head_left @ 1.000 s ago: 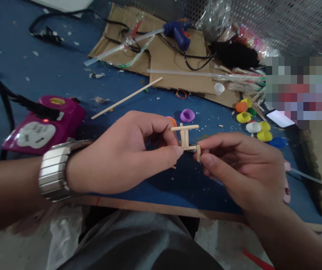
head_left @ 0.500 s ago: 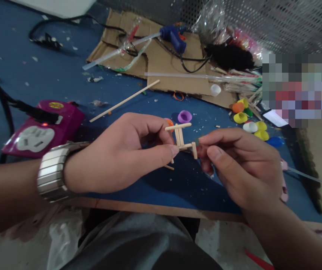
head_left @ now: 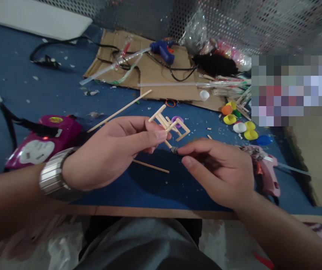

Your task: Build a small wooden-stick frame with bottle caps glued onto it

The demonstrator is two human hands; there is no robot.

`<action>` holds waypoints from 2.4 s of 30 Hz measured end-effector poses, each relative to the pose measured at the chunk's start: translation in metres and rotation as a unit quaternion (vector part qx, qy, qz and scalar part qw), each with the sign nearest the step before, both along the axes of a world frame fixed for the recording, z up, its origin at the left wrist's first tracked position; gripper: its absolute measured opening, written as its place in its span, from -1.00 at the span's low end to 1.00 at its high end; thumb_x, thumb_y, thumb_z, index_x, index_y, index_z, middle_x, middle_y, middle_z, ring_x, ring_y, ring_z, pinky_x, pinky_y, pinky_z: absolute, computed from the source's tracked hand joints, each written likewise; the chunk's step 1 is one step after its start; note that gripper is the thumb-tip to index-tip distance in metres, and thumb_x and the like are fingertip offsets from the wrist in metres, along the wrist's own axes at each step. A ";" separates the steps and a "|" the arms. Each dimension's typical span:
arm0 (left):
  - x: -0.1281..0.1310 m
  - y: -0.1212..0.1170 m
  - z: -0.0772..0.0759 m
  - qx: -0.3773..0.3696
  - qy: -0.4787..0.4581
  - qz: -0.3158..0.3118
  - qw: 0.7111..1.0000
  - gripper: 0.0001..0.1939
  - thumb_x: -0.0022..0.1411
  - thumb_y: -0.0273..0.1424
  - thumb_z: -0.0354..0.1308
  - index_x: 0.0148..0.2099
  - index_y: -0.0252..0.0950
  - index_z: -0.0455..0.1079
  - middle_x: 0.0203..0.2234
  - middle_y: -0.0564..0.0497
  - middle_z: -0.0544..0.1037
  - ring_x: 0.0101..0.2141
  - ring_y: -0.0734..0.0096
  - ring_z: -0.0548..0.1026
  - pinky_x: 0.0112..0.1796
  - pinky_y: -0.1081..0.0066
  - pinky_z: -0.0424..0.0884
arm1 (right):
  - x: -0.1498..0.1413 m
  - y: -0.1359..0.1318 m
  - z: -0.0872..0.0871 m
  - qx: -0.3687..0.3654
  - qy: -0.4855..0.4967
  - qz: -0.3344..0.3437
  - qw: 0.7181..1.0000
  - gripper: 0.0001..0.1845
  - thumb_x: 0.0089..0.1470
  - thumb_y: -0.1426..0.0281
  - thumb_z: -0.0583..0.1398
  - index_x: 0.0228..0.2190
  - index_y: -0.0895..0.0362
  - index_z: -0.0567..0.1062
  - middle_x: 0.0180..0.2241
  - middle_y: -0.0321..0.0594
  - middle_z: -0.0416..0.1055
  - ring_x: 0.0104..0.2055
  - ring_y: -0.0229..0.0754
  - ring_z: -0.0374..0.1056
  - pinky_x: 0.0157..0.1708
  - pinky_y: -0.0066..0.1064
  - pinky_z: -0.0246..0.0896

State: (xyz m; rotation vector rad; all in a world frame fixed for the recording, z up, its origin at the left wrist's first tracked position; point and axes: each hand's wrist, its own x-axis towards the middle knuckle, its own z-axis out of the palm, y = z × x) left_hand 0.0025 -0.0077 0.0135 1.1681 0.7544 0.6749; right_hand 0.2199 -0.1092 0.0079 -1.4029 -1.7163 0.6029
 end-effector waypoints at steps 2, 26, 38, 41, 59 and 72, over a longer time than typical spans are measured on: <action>-0.001 0.000 -0.002 0.013 0.003 -0.012 1.000 -0.79 0.23 -0.27 0.53 -0.37 -0.23 0.63 -0.47 0.08 0.55 -0.39 0.45 0.42 -0.27 0.42 0.44 | -0.001 0.001 0.000 0.002 0.015 0.001 1.000 -0.88 0.30 0.39 0.40 -0.12 0.03 0.73 -0.26 -0.21 0.73 -0.33 -0.18 0.60 -0.34 -0.36 0.51; -0.004 -0.002 -0.007 0.009 0.016 -0.094 0.995 -0.86 0.26 -0.21 0.56 -0.23 -0.14 0.78 -0.18 -0.02 0.81 -0.14 0.24 0.72 -0.04 0.32 0.65 | -0.007 0.003 0.004 0.044 0.053 -0.023 0.997 -0.79 0.28 0.43 0.40 -0.12 -0.10 0.79 -0.27 -0.25 0.77 -0.29 -0.07 0.67 -0.35 -0.24 0.59; -0.002 -0.001 -0.007 0.026 0.011 -0.131 0.991 -0.94 0.33 -0.27 0.51 -0.23 -0.08 0.78 -0.13 0.02 0.82 -0.10 0.29 0.73 0.00 0.38 0.63 | -0.008 0.000 0.002 0.022 0.056 -0.069 0.996 -0.93 0.23 0.41 0.42 -0.28 -0.02 0.76 -0.42 -0.32 0.68 -0.49 -0.24 0.48 -0.51 -0.41 0.37; -0.002 -0.002 -0.007 0.022 0.013 -0.129 0.991 -0.94 0.32 -0.26 0.53 -0.22 -0.08 0.79 -0.10 0.01 0.82 -0.08 0.28 0.73 0.00 0.39 0.63 | -0.008 0.000 0.002 0.019 0.063 -0.075 0.995 -0.93 0.22 0.41 0.41 -0.31 0.00 0.73 -0.45 -0.33 0.66 -0.53 -0.27 0.43 -0.54 -0.44 0.33; 0.000 -0.002 -0.007 0.042 0.024 -0.142 0.989 -0.94 0.32 -0.33 0.48 -0.20 -0.07 0.80 -0.18 0.05 0.82 -0.04 0.25 0.74 0.02 0.42 0.61 | -0.009 0.001 0.003 0.046 0.054 -0.038 0.997 -0.92 0.23 0.50 0.39 -0.27 0.08 0.68 -0.46 -0.41 0.62 -0.53 -0.38 0.40 -0.51 -0.52 0.28; -0.001 -0.003 -0.010 -0.013 0.018 -0.075 0.997 -0.88 0.16 -0.21 0.62 -0.28 -0.06 0.79 -0.25 0.03 0.81 -0.26 0.40 0.70 -0.20 0.56 0.63 | -0.006 -0.004 -0.003 0.025 0.114 -0.032 0.993 -0.94 0.39 0.40 0.32 -0.21 0.02 0.55 -0.49 -0.42 0.43 -0.56 -0.36 0.26 -0.61 -0.45 0.11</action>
